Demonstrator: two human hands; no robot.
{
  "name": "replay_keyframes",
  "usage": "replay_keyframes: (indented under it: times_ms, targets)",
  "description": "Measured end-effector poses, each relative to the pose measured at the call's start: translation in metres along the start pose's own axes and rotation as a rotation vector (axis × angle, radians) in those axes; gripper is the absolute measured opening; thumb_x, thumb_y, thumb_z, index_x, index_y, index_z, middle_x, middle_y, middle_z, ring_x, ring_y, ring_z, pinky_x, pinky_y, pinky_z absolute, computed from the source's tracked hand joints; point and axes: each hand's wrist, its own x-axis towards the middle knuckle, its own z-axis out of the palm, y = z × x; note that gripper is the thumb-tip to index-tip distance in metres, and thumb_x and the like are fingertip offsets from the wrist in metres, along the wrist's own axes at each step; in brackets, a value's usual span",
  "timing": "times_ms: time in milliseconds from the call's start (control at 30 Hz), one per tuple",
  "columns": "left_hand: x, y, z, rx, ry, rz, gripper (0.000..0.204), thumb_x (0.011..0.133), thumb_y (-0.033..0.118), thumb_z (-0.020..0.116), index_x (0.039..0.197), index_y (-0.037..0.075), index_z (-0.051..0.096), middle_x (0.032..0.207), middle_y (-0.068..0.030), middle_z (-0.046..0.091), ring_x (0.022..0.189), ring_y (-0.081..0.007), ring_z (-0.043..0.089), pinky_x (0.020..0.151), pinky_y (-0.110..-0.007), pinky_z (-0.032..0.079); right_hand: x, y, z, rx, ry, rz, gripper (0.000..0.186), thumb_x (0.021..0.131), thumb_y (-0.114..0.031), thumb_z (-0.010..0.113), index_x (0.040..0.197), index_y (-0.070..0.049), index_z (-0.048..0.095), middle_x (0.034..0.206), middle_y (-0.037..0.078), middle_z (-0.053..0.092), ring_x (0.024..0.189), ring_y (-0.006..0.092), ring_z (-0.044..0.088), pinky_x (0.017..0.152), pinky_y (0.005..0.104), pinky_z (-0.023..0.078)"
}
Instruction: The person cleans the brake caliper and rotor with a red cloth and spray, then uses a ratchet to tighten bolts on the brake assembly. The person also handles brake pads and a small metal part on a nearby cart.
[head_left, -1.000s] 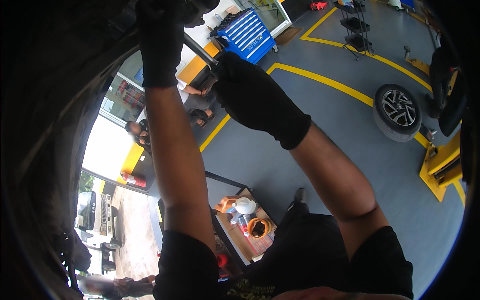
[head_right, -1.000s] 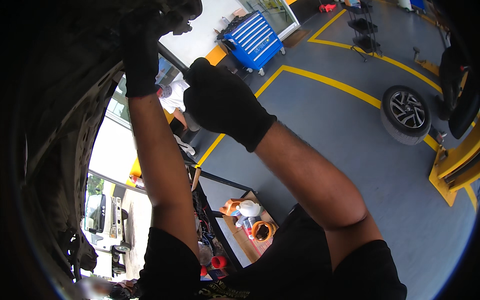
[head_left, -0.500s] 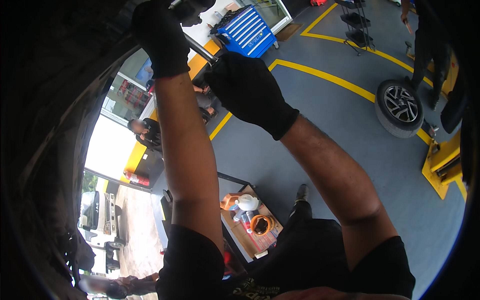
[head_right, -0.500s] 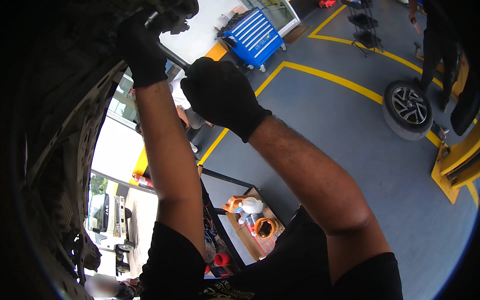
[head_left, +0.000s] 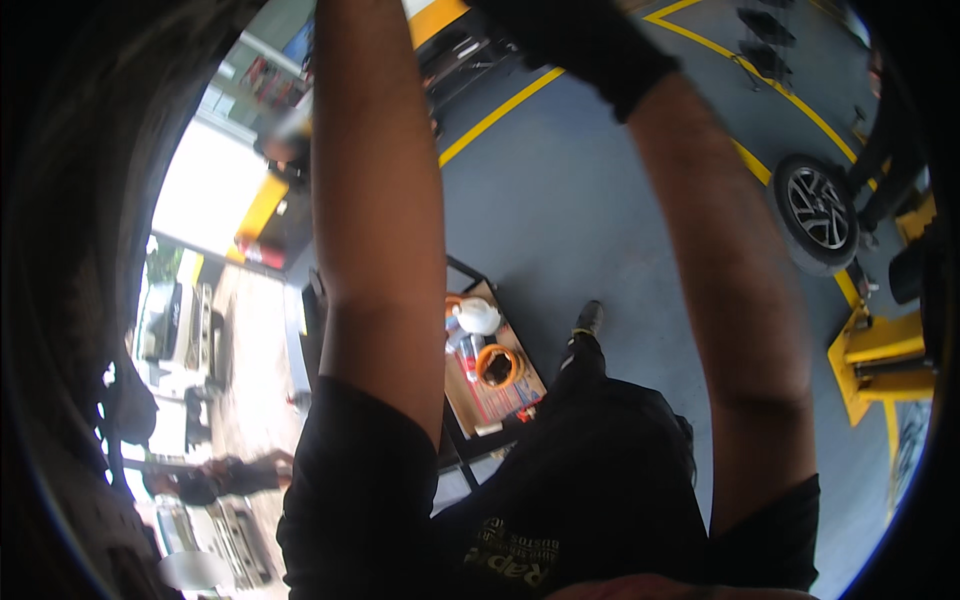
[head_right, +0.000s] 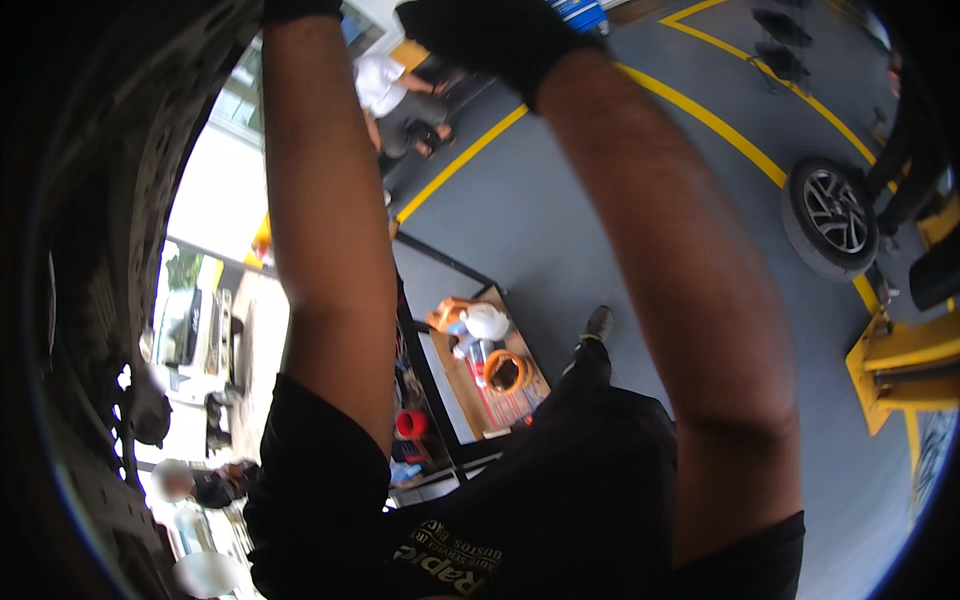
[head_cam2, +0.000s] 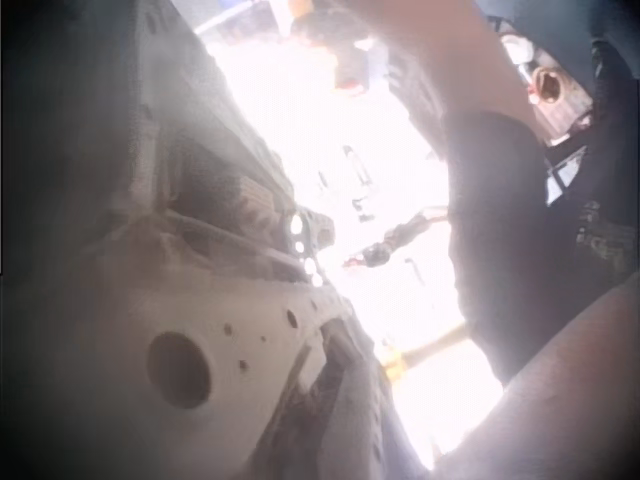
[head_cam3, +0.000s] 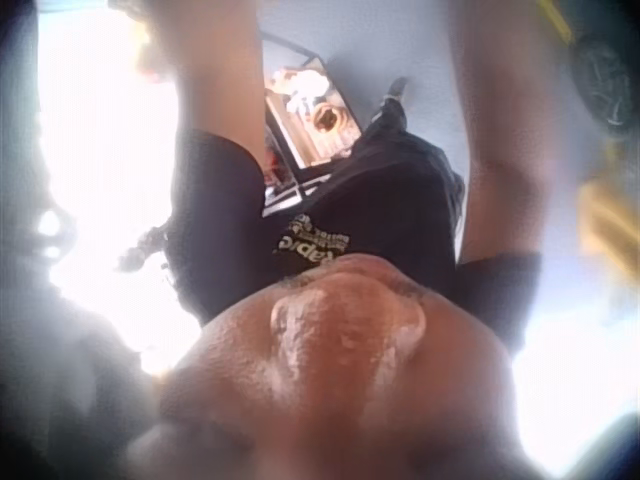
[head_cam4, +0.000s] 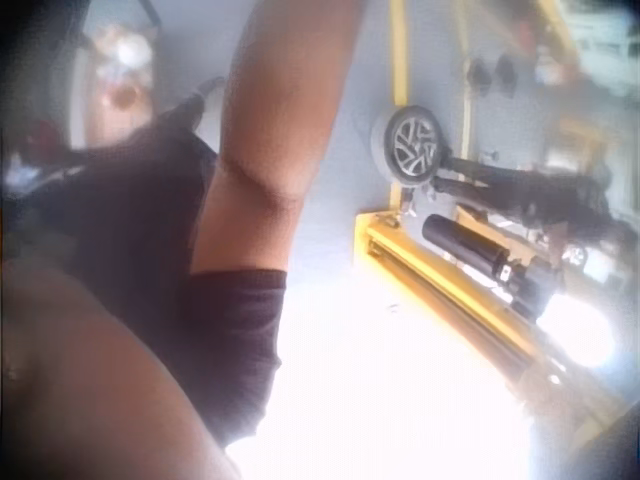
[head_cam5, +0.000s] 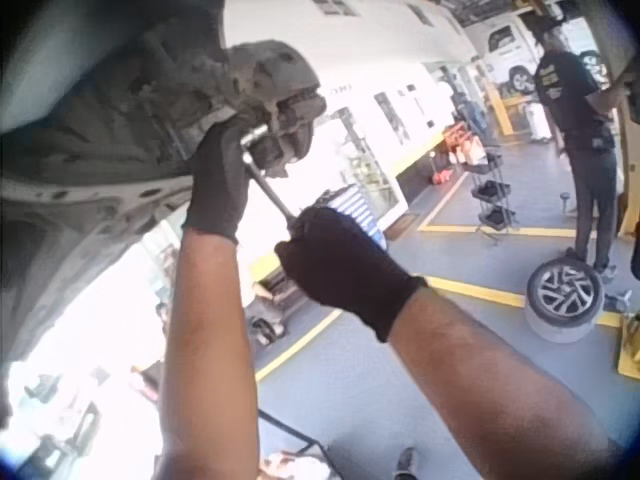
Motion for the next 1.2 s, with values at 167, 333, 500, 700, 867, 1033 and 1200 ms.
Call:
replay_keyframes:
  times_ms: [167, 333, 500, 700, 867, 1033, 1200]
  targets:
    - [-0.141, 0.018, -0.045, 0.472, 0.088, 0.116, 0.024, 0.104, 0.020, 0.055, 0.101, 0.002, 0.070, 0.088, -0.0053, 0.065, 0.084, -0.0165, 0.064, 0.076, -0.033, 0.055, -0.046, -0.018, -0.047, 0.350, -0.569, 0.207, 0.020, 0.100, -0.023, 0.063, 0.103, -0.004, 0.071, 0.091, 0.011, 0.070, 0.083, 0.0235, 0.069, 0.073, 0.0388, 0.055]
    - [-0.425, 0.084, -0.006, 0.657, 0.197, -0.518, 0.038, 0.089, 0.018, 0.077, 0.119, 0.001, 0.061, 0.104, -0.0195, 0.065, 0.093, -0.0370, 0.067, 0.082, -0.040, 0.056, -0.232, -0.102, -0.037, 0.538, -0.795, 0.462, 0.026, 0.095, -0.020, 0.075, 0.110, -0.001, 0.068, 0.096, 0.014, 0.072, 0.084, 0.0260, 0.066, 0.079, 0.0394, 0.054]
    - [-0.640, 0.209, -0.017, 0.963, 0.097, -1.104, 0.033, 0.087, 0.011, 0.075, 0.117, 0.004, 0.066, 0.115, -0.0189, 0.066, 0.109, -0.0423, 0.064, 0.092, -0.045, 0.054, -0.447, -0.185, -0.018, 0.895, -1.206, 1.138, 0.034, 0.101, -0.033, 0.060, 0.085, -0.004, 0.064, 0.059, 0.001, 0.053, 0.047, 0.0110, 0.054, 0.047, 0.0328, 0.044]
    - [-0.676, 0.337, -0.021, 1.424, 0.275, -1.040, 0.031, 0.081, 0.003, 0.075, 0.110, 0.006, 0.065, 0.105, -0.0136, 0.067, 0.096, -0.0366, 0.064, 0.080, -0.046, 0.051, -0.410, -0.246, 0.057, 1.212, -1.425, 1.153, 0.036, 0.096, -0.014, 0.067, 0.128, 0.001, 0.059, 0.082, 0.004, 0.062, 0.063, 0.0084, 0.056, 0.058, 0.0263, 0.049]
    - [-0.767, 0.396, -0.052, 1.985, 0.879, -1.316, 0.043, 0.089, 0.006, 0.073, 0.128, 0.001, 0.055, 0.124, -0.0190, 0.059, 0.106, -0.0327, 0.060, 0.088, -0.043, 0.049, -0.320, -0.336, 0.180, 1.413, -1.369, 0.788, 0.051, 0.097, -0.009, 0.065, 0.144, 0.003, 0.050, 0.095, 0.009, 0.066, 0.078, 0.0123, 0.062, 0.070, 0.0275, 0.052]
    - [-0.903, 0.408, -0.025, 1.077, 1.913, -1.427, 0.041, 0.108, 0.037, 0.055, 0.129, 0.002, 0.053, 0.114, -0.0130, 0.064, 0.100, -0.0233, 0.065, 0.084, -0.036, 0.053, -0.233, -0.439, 0.300, 1.288, -1.246, 0.136, 0.050, 0.095, -0.011, 0.066, 0.141, 0.004, 0.053, 0.103, 0.021, 0.072, 0.096, 0.0283, 0.073, 0.084, 0.0367, 0.055]
    - [-0.893, 0.362, -0.038, 0.833, 2.397, -1.033, 0.025, 0.109, 0.033, 0.053, 0.115, 0.008, 0.050, 0.094, -0.0081, 0.066, 0.076, -0.0179, 0.064, 0.068, -0.034, 0.054, -0.239, -0.473, 0.392, 1.261, -1.166, -0.246, 0.041, 0.097, -0.016, 0.067, 0.133, 0.003, 0.060, 0.111, 0.021, 0.070, 0.106, 0.0326, 0.070, 0.092, 0.0407, 0.054]
